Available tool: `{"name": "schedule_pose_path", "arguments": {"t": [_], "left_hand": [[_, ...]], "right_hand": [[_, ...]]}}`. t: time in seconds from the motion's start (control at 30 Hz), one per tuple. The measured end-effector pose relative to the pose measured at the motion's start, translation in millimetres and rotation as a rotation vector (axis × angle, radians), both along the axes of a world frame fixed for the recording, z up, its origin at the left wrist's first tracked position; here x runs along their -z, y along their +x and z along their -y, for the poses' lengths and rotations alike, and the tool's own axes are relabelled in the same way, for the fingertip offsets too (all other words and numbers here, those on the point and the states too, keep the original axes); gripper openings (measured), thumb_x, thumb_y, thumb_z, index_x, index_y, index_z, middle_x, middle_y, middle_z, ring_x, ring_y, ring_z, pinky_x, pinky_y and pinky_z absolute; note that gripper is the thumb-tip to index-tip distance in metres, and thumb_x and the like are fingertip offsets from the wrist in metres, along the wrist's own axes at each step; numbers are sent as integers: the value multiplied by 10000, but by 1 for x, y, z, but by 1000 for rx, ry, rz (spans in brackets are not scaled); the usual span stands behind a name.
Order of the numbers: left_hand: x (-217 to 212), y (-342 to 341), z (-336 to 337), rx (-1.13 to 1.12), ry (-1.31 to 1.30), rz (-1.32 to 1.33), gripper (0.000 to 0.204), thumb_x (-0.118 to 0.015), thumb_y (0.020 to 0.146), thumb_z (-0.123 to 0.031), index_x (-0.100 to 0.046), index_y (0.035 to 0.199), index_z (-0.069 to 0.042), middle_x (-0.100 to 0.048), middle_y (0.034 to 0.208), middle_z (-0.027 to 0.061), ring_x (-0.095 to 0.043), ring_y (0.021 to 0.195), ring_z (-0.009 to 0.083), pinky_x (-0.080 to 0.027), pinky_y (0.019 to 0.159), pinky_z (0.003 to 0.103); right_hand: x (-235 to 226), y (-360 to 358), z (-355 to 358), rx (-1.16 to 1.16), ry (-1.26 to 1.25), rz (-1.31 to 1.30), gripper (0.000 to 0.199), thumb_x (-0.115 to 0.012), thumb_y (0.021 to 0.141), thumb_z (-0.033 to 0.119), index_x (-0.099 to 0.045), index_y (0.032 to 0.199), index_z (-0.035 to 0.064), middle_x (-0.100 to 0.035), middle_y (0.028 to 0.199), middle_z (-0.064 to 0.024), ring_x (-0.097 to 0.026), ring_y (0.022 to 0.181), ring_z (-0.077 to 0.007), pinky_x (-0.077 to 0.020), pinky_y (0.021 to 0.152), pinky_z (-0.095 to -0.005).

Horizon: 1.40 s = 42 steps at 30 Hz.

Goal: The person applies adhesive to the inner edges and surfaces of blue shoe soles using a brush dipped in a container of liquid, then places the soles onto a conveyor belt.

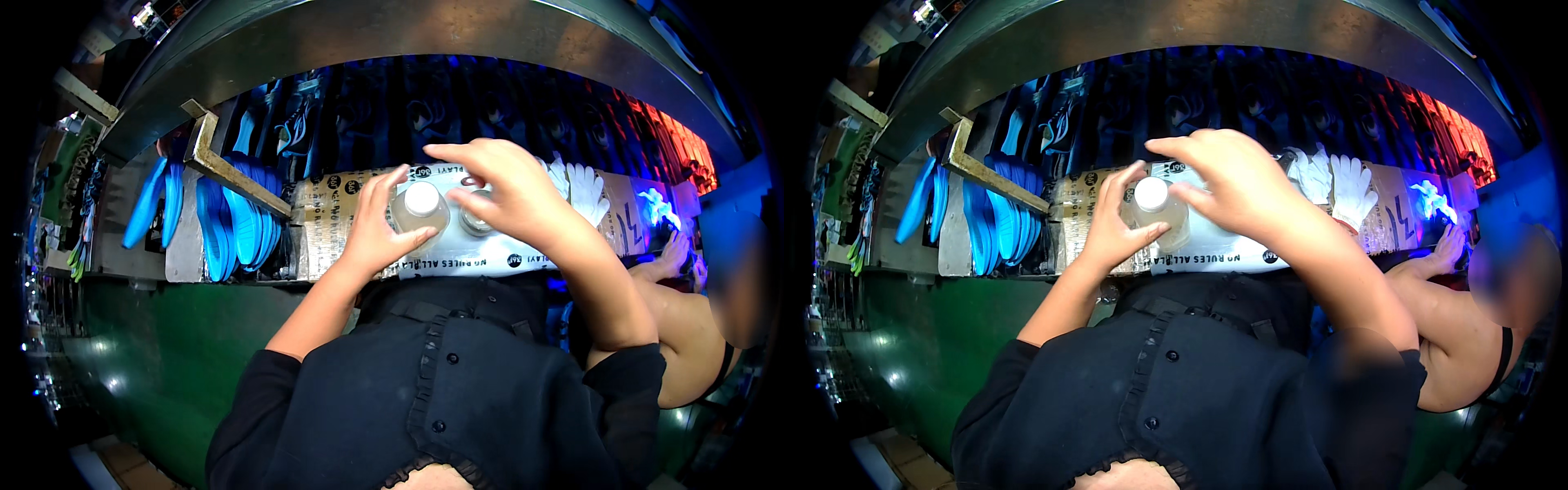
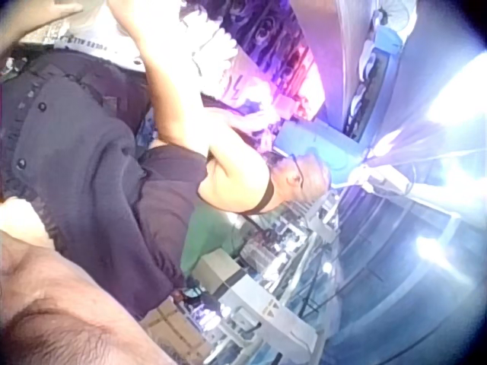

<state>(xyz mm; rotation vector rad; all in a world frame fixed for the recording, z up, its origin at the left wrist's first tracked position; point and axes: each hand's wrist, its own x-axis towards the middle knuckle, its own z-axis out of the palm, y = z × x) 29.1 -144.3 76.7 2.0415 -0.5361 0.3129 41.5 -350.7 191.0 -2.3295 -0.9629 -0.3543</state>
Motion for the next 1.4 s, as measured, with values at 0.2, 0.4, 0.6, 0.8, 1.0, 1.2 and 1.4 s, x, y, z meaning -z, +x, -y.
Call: {"name": "schedule_pose_path", "arguments": {"t": [0.2,0.4,0.6,0.8,1.0,1.2,1.4], "left_hand": [[-50,11,11,1,310,78,376,-818,581,-245,-644,844,-41,-587,796,102,-572,819,278,-464,768,344],[-61,-32,-39,-79,138,58,364,-815,577,-178,-645,875,-55,-619,806,93,-599,744,249,-475,675,316],[-101,-122,-133,-235,51,-99,380,-782,541,-89,-639,892,-60,-569,749,37,-526,673,155,-410,620,264],[-51,-200,-183,-722,298,-280,298,-753,568,-125,-630,824,-34,-561,728,94,-560,675,251,-443,609,327],[107,-256,-244,-1277,273,-410,331,-739,630,-182,-640,914,-46,-621,913,133,-594,870,299,-479,782,369],[232,-241,-284,-1502,189,-563,385,-735,653,-243,-596,961,-57,-609,974,140,-579,925,313,-467,811,389],[316,-220,-308,-1584,223,-919,480,-737,646,-323,-529,1003,-79,-606,990,139,-593,909,335,-479,780,424]], "right_hand": [[8,-22,31,172,230,-134,359,-546,737,-72,-654,1041,84,-459,738,-53,-473,686,-171,-411,649,-273],[25,-46,46,287,391,-362,271,-519,748,-64,-670,943,48,-457,765,-24,-453,699,-109,-374,646,-220],[30,-38,26,227,407,-433,253,-489,737,-74,-664,895,20,-423,748,-9,-407,688,-97,-334,635,-208],[15,-19,-47,4,264,-412,287,-449,673,-86,-659,837,21,-432,734,-29,-424,688,-121,-348,636,-228],[-11,-3,-114,-192,169,-336,268,-463,687,-91,-656,846,8,-433,717,-50,-435,689,-143,-362,644,-242],[-20,29,-183,-188,-16,72,346,-603,778,93,-603,1122,62,-524,1139,-128,-508,1043,-235,-413,854,-290],[-33,61,-261,-227,-269,650,433,-599,848,207,-519,1243,51,-466,1319,-147,-417,1238,-298,-315,1027,-392]]}}
